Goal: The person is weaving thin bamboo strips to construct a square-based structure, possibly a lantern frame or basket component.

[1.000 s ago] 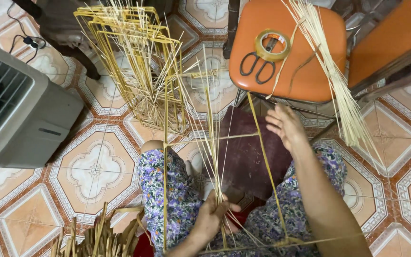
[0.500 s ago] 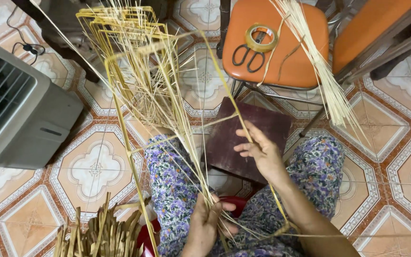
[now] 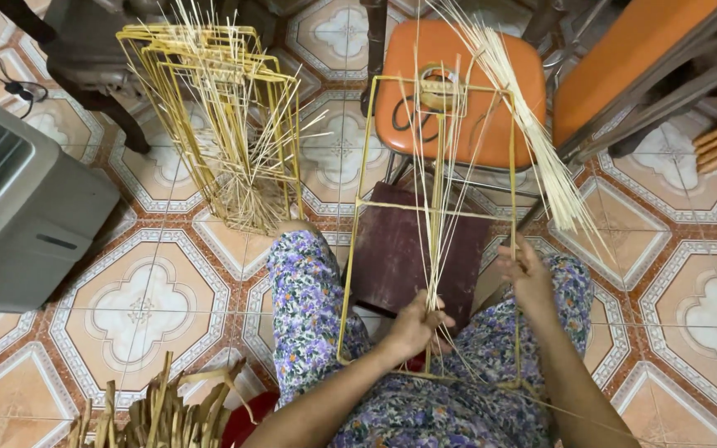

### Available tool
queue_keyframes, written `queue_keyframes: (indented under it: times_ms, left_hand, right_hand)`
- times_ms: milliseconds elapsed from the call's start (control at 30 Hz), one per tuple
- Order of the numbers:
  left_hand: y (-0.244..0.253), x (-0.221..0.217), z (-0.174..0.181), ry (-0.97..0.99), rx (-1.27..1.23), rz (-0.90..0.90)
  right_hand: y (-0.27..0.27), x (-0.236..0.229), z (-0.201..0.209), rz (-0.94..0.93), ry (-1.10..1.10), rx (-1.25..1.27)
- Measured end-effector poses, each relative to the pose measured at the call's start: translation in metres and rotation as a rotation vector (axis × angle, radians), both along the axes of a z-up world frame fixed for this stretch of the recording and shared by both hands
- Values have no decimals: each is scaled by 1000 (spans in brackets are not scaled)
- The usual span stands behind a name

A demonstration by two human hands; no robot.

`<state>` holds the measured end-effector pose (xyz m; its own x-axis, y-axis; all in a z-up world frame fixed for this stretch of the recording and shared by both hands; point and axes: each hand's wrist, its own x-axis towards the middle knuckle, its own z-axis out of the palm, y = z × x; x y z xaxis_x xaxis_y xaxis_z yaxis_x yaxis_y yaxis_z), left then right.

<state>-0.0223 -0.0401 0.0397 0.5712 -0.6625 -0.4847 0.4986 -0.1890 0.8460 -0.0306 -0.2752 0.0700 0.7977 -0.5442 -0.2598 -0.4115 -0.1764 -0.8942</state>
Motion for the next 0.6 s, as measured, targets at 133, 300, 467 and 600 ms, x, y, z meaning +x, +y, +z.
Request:
queue_keyframes:
  times_ms: [133,300,467,600]
  left_hand:
    - [5,3,-8,-48,34,-33]
    - [25,14,4,-348,425,-348]
    - [64,58,103,-365,605,-601]
    - [94,122,57,-511,449,-316]
  right_hand:
    - [-6,2,8,-28,422,-87]
    - [-2,-6,-15,112,185,7]
    - [13,-7,-8,214,245,-471]
    - [-4,-10,-36,219,211,-726]
